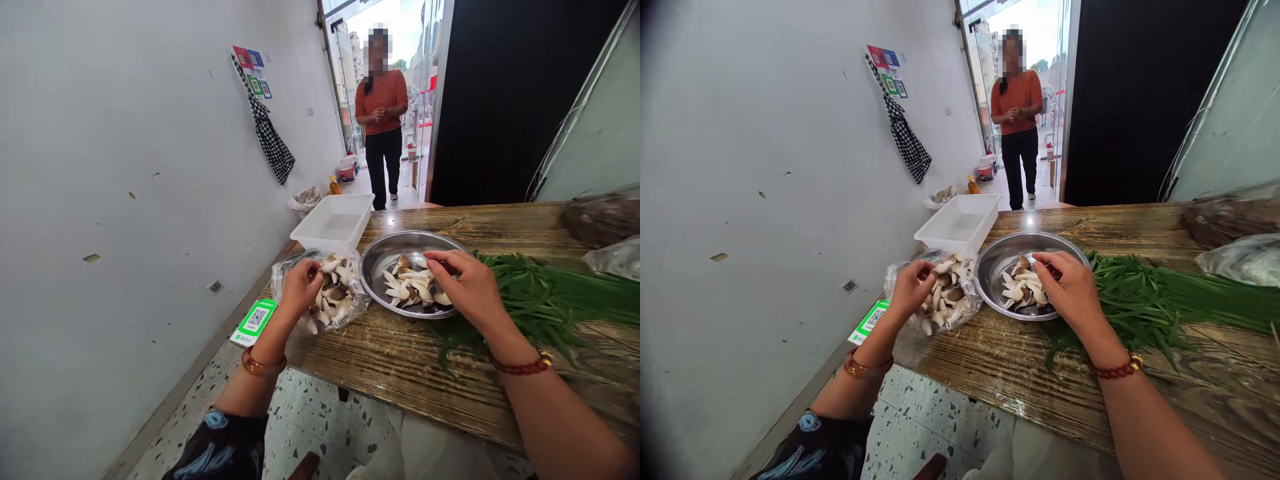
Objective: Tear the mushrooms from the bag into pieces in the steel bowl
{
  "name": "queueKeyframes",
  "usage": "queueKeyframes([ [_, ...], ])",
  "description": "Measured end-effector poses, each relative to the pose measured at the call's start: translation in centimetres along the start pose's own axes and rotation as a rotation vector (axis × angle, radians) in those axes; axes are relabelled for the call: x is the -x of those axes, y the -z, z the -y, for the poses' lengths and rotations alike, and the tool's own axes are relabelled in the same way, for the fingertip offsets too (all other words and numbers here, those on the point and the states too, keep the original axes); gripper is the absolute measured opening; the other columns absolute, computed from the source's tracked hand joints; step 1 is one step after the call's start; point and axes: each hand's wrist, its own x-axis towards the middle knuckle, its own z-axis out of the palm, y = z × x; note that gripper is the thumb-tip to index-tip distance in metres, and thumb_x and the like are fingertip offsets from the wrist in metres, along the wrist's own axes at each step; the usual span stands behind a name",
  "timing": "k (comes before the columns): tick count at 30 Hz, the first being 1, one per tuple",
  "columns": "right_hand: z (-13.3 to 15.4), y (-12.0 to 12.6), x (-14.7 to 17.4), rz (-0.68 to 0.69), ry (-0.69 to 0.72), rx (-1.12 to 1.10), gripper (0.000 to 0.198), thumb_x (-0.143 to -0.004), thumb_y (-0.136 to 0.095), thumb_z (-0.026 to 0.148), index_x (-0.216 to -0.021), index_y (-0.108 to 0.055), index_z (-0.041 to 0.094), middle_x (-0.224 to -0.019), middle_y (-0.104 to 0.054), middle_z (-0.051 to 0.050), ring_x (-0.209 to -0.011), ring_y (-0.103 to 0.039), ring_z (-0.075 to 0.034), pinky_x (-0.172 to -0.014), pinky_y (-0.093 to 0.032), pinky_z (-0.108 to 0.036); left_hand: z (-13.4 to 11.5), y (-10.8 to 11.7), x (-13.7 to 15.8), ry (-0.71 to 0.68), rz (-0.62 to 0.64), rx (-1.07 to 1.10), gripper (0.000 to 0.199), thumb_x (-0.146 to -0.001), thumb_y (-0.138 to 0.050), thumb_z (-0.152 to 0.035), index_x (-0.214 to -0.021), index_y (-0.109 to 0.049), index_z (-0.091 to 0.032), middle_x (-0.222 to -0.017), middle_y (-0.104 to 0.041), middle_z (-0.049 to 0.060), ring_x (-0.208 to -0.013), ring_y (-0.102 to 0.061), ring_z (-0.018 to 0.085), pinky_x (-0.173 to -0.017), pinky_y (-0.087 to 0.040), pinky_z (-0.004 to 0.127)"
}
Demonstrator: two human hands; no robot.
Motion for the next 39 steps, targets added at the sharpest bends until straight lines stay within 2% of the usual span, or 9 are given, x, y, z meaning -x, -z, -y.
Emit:
queueKeyframes([
  [2, 0.4, 0.1, 0.1, 0.016, 0.022, -0.043, 0.025, -0.087, -0.055, 0.036, -0.098, -0.071, 0.020, -0.094, -0.071, -0.007, -0.079, -0.064, -0.020, -0.068, -0.049, -0.033, -1.7, -0.2, 0.3, -0.011, -0.040, 0.079, 0.011, -0.080, -0.052, -0.020, -0.083, -0.062, -0.017, -0.072, -0.062, 0.000, -0.063, -0.054, 0.013, -0.061, -0.040, 0.024],
  [5, 1.1, 0.2, 0.2, 0.103, 0.035, -0.138, 0.025, -0.086, -0.056, 0.036, -0.098, -0.071, 0.020, -0.093, -0.072, -0.006, -0.082, -0.065, -0.020, -0.070, -0.050, -0.031, -5.0, -1.5, 0.5, -0.118, -0.089, 0.174, 0.008, -0.080, -0.052, -0.018, -0.084, -0.060, -0.018, -0.076, -0.062, 0.000, -0.064, -0.053, 0.012, -0.062, -0.040, 0.024],
  [10, 1.5, 0.0, 0.3, 0.228, -0.134, -0.367, 0.035, -0.081, -0.063, 0.039, -0.109, -0.068, 0.018, -0.083, -0.070, -0.004, -0.069, -0.062, -0.016, -0.065, -0.051, -0.029, -10.5, -4.2, 0.3, -0.277, -0.116, 0.246, 0.009, -0.080, -0.051, -0.012, -0.085, -0.055, -0.018, -0.085, -0.062, 0.004, -0.079, -0.057, 0.016, -0.071, -0.044, 0.027],
  [14, 1.0, -0.1, 0.1, 0.156, -0.256, -0.522, 0.034, -0.080, -0.064, 0.042, -0.103, -0.068, 0.017, -0.078, -0.068, -0.003, -0.066, -0.061, -0.015, -0.060, -0.050, -0.026, -13.3, -5.5, 0.3, -0.364, -0.094, 0.321, 0.009, -0.079, -0.052, -0.010, -0.082, -0.053, -0.019, -0.090, -0.061, 0.006, -0.085, -0.057, 0.017, -0.077, -0.045, 0.030],
  [18, 0.4, 0.3, -0.3, 0.065, -0.247, -0.508, 0.028, -0.081, -0.063, 0.040, -0.098, -0.069, 0.019, -0.081, -0.069, -0.003, -0.068, -0.060, -0.014, -0.062, -0.049, -0.026, -14.1, -6.1, 0.4, -0.361, -0.033, 0.506, 0.007, -0.077, -0.061, -0.017, -0.082, -0.056, -0.018, -0.094, -0.061, 0.006, -0.085, -0.057, 0.016, -0.073, -0.046, 0.027],
  [22, 0.2, 0.4, -0.6, 0.050, -0.202, -0.465, 0.025, -0.081, -0.061, 0.033, -0.101, -0.069, 0.019, -0.087, -0.069, -0.003, -0.072, -0.060, -0.014, -0.066, -0.049, -0.027, -14.0, -6.3, 0.0, -0.147, 0.048, 0.692, 0.013, -0.081, -0.058, -0.023, -0.092, -0.061, -0.017, -0.093, -0.065, 0.006, -0.072, -0.057, 0.012, -0.058, -0.042, 0.022],
  [25, 0.3, 0.3, -0.6, 0.054, -0.180, -0.446, 0.027, -0.080, -0.059, 0.028, -0.105, -0.067, 0.019, -0.092, -0.068, -0.004, -0.077, -0.061, -0.015, -0.071, -0.049, -0.028, -14.0, -6.3, -0.6, -0.006, 0.076, 0.781, 0.023, -0.079, -0.059, -0.025, -0.099, -0.063, -0.015, -0.090, -0.067, 0.006, -0.069, -0.056, 0.012, -0.059, -0.043, 0.022],
  [31, 0.8, 0.1, -0.6, 0.097, -0.146, -0.444, 0.025, -0.078, -0.060, 0.026, -0.102, -0.064, 0.018, -0.090, -0.068, -0.004, -0.078, -0.062, -0.016, -0.072, -0.050, -0.029, -14.5, -6.2, -0.9, 0.022, 0.265, 0.859, 0.015, -0.073, -0.064, -0.027, -0.079, -0.068, -0.013, -0.068, -0.064, 0.001, -0.061, -0.053, 0.011, -0.058, -0.040, 0.021],
  [39, 0.9, 0.1, -0.5, 0.099, -0.111, -0.418, 0.018, -0.079, -0.061, 0.030, -0.092, -0.069, 0.020, -0.086, -0.068, -0.003, -0.073, -0.062, -0.015, -0.066, -0.050, -0.028, -14.8, -6.8, -1.1, 0.011, 0.316, 0.880, 0.015, -0.073, -0.062, -0.027, -0.079, -0.066, -0.013, -0.067, -0.063, 0.001, -0.060, -0.053, 0.010, -0.059, -0.041, 0.021],
])
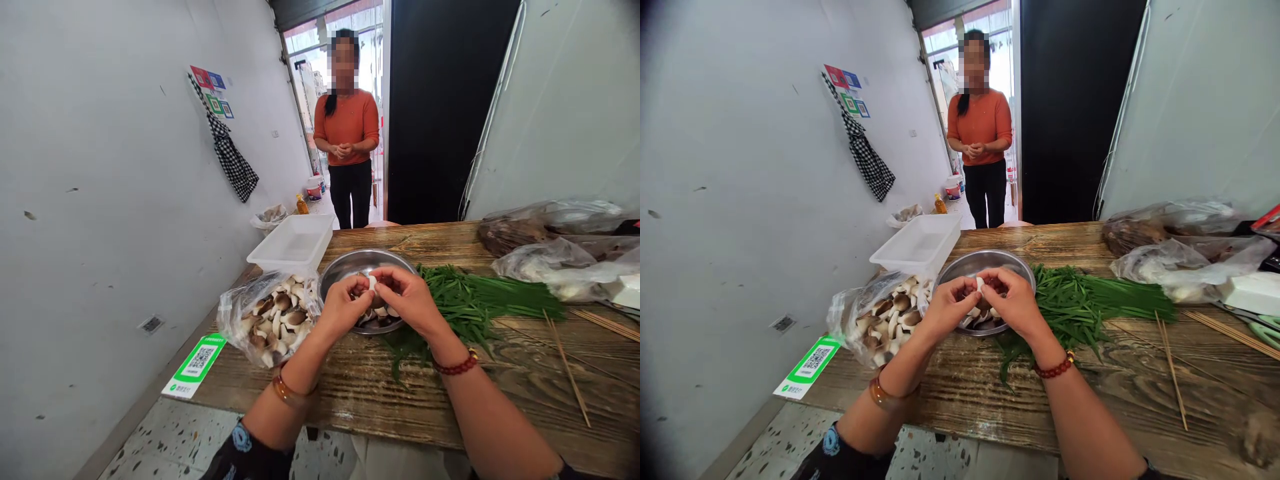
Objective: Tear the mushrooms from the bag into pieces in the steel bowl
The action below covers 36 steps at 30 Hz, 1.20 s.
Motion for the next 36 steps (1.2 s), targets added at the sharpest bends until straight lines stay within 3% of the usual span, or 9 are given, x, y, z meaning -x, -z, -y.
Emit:
queueKeyframes([
  [8, -0.5, 0.2, -0.2, -0.022, -0.030, -0.089, 0.023, -0.080, -0.061, 0.029, -0.100, -0.067, 0.019, -0.096, -0.070, -0.006, -0.084, -0.066, -0.018, -0.079, -0.054, -0.032, 0.2, -0.9, -0.9, 0.041, -0.106, 0.162, 0.012, -0.069, -0.064, -0.025, -0.073, -0.063, -0.013, -0.062, -0.059, -0.002, -0.055, -0.051, 0.008, -0.056, -0.039, 0.019],
  [14, -0.1, 0.0, -0.2, -0.091, 0.103, 0.170, 0.022, -0.079, -0.059, 0.021, -0.100, -0.067, 0.019, -0.091, -0.069, -0.005, -0.076, -0.064, -0.016, -0.073, -0.054, -0.030, 1.1, -1.2, -1.7, 0.061, -0.092, 0.248, 0.017, -0.069, -0.067, -0.026, -0.079, -0.065, -0.013, -0.074, -0.068, 0.003, -0.065, -0.060, 0.012, -0.067, -0.048, 0.023],
  [18, -0.1, 0.0, -0.2, -0.134, 0.116, 0.229, 0.023, -0.078, -0.056, 0.017, -0.098, -0.068, 0.020, -0.091, -0.070, -0.004, -0.076, -0.065, -0.016, -0.072, -0.054, -0.030, 1.3, -1.2, -2.0, 0.046, -0.040, 0.259, 0.017, -0.070, -0.066, -0.025, -0.082, -0.066, -0.013, -0.075, -0.069, 0.003, -0.067, -0.062, 0.013, -0.070, -0.050, 0.025],
  [23, -0.1, 0.0, -0.2, -0.125, 0.096, 0.207, 0.022, -0.079, -0.056, 0.017, -0.097, -0.068, 0.020, -0.091, -0.070, -0.004, -0.077, -0.065, -0.016, -0.072, -0.054, -0.029, 1.2, -1.0, -2.2, 0.038, -0.004, 0.262, 0.015, -0.069, -0.065, -0.023, -0.080, -0.065, -0.013, -0.071, -0.066, 0.003, -0.064, -0.059, 0.012, -0.066, -0.049, 0.025],
  [36, -0.1, -0.9, 0.2, -0.113, 0.112, 0.305, 0.013, -0.081, -0.059, 0.022, -0.091, -0.066, 0.021, -0.085, -0.069, -0.004, -0.072, -0.064, -0.017, -0.070, -0.053, -0.030, 1.3, -0.7, -1.9, 0.026, -0.050, 0.135, 0.008, -0.066, -0.060, -0.021, -0.065, -0.057, -0.014, -0.058, -0.053, -0.003, -0.053, -0.044, 0.007, -0.051, -0.036, 0.019],
])
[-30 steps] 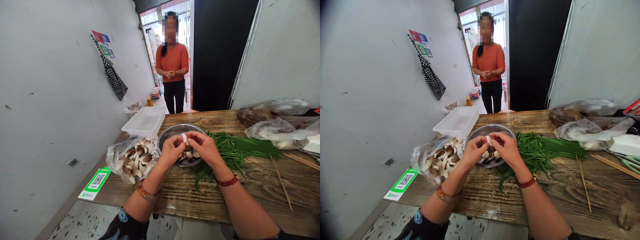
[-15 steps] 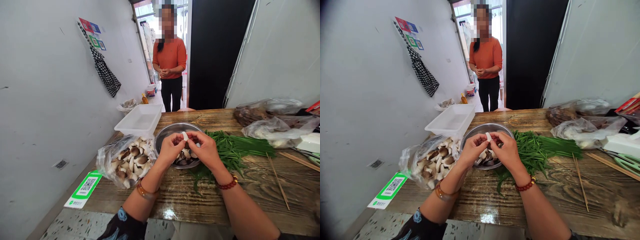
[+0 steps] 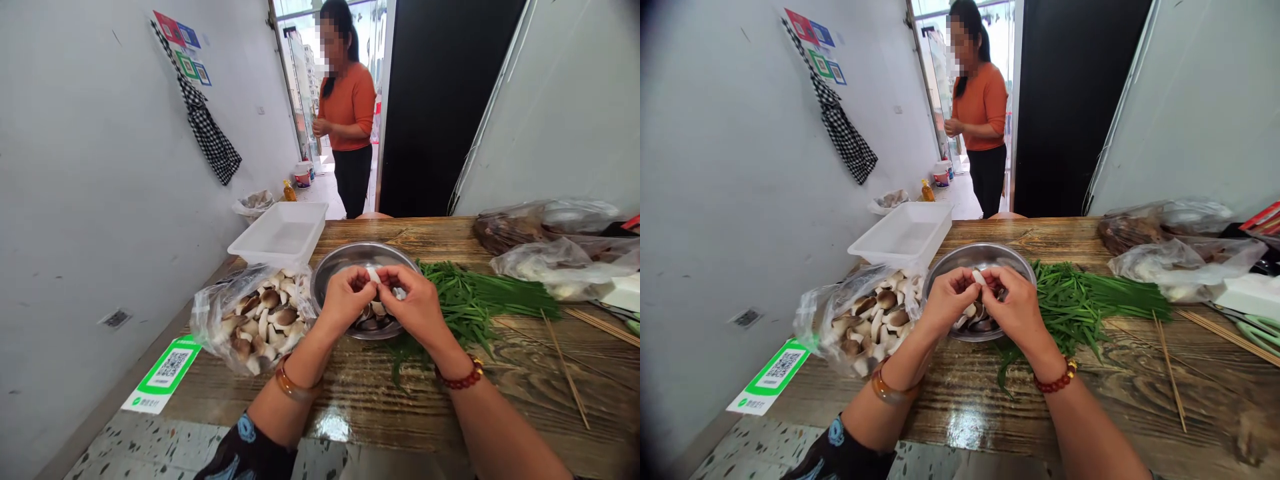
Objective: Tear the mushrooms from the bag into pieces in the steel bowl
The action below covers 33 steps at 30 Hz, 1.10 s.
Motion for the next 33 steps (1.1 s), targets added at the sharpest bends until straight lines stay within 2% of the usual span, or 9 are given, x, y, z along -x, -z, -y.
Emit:
queueKeyframes([
  [6, 0.2, -0.2, 0.2, 0.012, -0.043, -0.018, 0.011, -0.080, -0.060, 0.026, -0.087, -0.066, 0.020, -0.081, -0.069, -0.004, -0.069, -0.063, -0.016, -0.067, -0.053, -0.030, -0.2, -0.1, 0.4, -0.032, -0.027, -0.126, 0.007, -0.067, -0.055, -0.020, -0.062, -0.057, -0.015, -0.055, -0.049, -0.004, -0.052, -0.040, 0.008, -0.051, -0.033, 0.020],
  [16, 0.6, -0.1, 0.2, 0.026, -0.146, -0.119, 0.011, -0.077, -0.062, 0.027, -0.083, -0.067, 0.019, -0.077, -0.069, -0.004, -0.065, -0.064, -0.015, -0.064, -0.054, -0.028, -0.2, -0.2, 0.6, -0.084, -0.039, -0.189, 0.010, -0.069, -0.052, -0.018, -0.061, -0.057, -0.016, -0.055, -0.050, -0.003, -0.054, -0.042, 0.009, -0.053, -0.033, 0.021],
  [24, 0.8, 0.7, 0.0, 0.009, -0.045, 0.047, 0.010, -0.078, -0.059, 0.023, -0.079, -0.069, 0.021, -0.076, -0.071, -0.002, -0.065, -0.064, -0.016, -0.064, -0.052, -0.028, -0.4, -0.6, 1.0, -0.241, -0.107, -0.387, 0.015, -0.071, -0.054, -0.016, -0.056, -0.051, -0.017, -0.054, -0.046, -0.004, -0.054, -0.039, 0.009, -0.055, -0.030, 0.023],
  [27, 0.7, 0.7, 0.0, -0.002, -0.036, 0.086, 0.011, -0.076, -0.057, 0.021, -0.075, -0.068, 0.021, -0.072, -0.069, -0.001, -0.060, -0.061, -0.015, -0.060, -0.050, -0.027, -0.2, -0.6, 1.1, -0.290, -0.092, -0.413, 0.020, -0.072, -0.054, -0.016, -0.053, -0.047, -0.018, -0.054, -0.044, -0.004, -0.054, -0.040, 0.009, -0.055, -0.031, 0.023],
  [33, 0.4, 0.5, 0.1, -0.034, -0.071, 0.093, 0.010, -0.074, -0.056, 0.019, -0.070, -0.066, 0.020, -0.066, -0.067, 0.000, -0.055, -0.058, -0.014, -0.054, -0.047, -0.026, -0.3, -0.7, 1.1, -0.302, -0.051, -0.410, 0.018, -0.074, -0.055, -0.017, -0.056, -0.050, -0.018, -0.055, -0.048, -0.003, -0.055, -0.042, 0.010, -0.056, -0.032, 0.024],
])
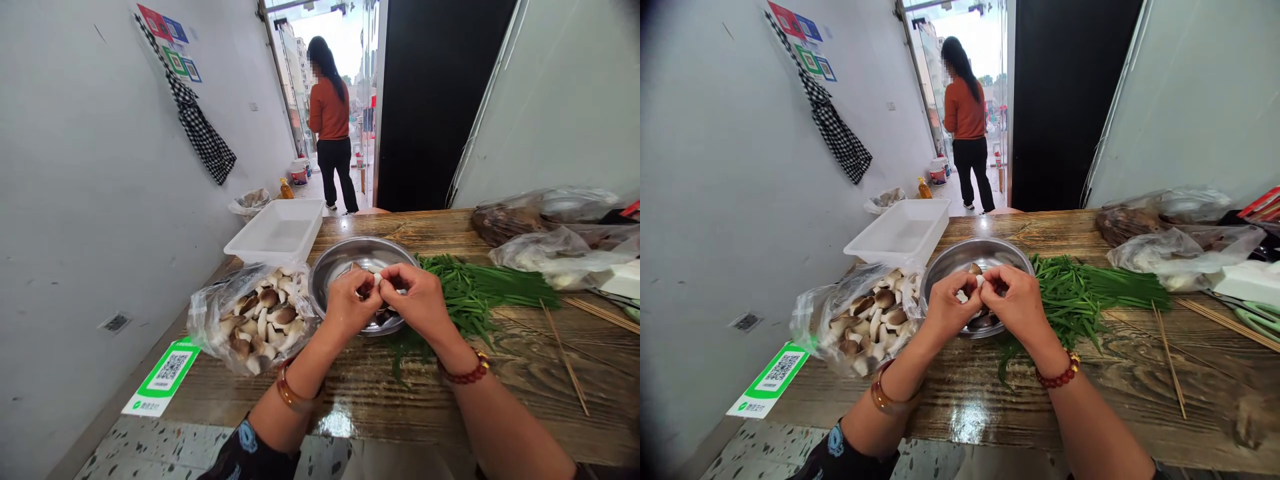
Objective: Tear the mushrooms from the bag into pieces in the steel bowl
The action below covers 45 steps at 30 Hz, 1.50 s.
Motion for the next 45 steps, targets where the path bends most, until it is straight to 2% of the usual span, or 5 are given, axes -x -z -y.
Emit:
queueKeyframes([
  [11, 0.4, 0.0, 0.3, 0.019, 0.219, 0.132, 0.008, -0.082, -0.056, 0.017, -0.079, -0.062, 0.021, -0.073, -0.065, -0.001, -0.066, -0.060, -0.015, -0.063, -0.046, -0.027, 0.2, 0.9, -0.2, 0.115, 0.017, 0.143, 0.006, -0.073, -0.055, -0.020, -0.070, -0.058, -0.016, -0.065, -0.058, 0.000, -0.060, -0.051, 0.011, -0.060, -0.040, 0.023],
  [19, 0.5, -0.6, 0.8, -0.010, 0.289, 0.190, 0.006, -0.082, -0.056, 0.016, -0.081, -0.060, 0.019, -0.073, -0.065, -0.001, -0.069, -0.061, -0.015, -0.064, -0.045, -0.027, -0.3, 1.2, -0.4, 0.177, 0.001, 0.117, 0.007, -0.066, -0.051, -0.014, -0.061, -0.055, -0.016, -0.059, -0.053, -0.003, -0.059, -0.046, 0.010, -0.059, -0.036, 0.022],
  [30, 0.9, -0.9, 0.7, -0.021, 0.064, 0.042, 0.007, -0.073, -0.058, 0.017, -0.071, -0.064, 0.019, -0.065, -0.066, 0.001, -0.055, -0.057, -0.012, -0.056, -0.045, -0.024, 0.2, 0.8, -0.2, 0.202, -0.008, 0.247, 0.008, -0.065, -0.051, -0.015, -0.059, -0.056, -0.015, -0.059, -0.053, -0.003, -0.058, -0.045, 0.009, -0.057, -0.036, 0.021],
  [37, 0.4, -0.3, 0.3, 0.057, -0.136, -0.220, 0.014, -0.077, -0.061, 0.028, -0.076, -0.068, 0.017, -0.067, -0.068, -0.002, -0.055, -0.059, -0.013, -0.052, -0.046, -0.022, 0.0, 1.0, -0.1, 0.297, 0.012, 0.444, 0.009, -0.071, -0.054, -0.019, -0.071, -0.061, -0.014, -0.063, -0.057, -0.002, -0.058, -0.048, 0.009, -0.055, -0.037, 0.019],
  [45, 0.3, 0.2, -0.1, 0.062, -0.210, -0.309, 0.019, -0.077, -0.063, 0.035, -0.081, -0.069, 0.017, -0.073, -0.070, -0.003, -0.062, -0.063, -0.014, -0.058, -0.051, -0.024, 0.0, 0.7, -0.1, 0.252, 0.112, 0.355, 0.006, -0.069, -0.059, -0.020, -0.068, -0.057, -0.014, -0.062, -0.054, -0.002, -0.057, -0.046, 0.008, -0.054, -0.038, 0.019],
])
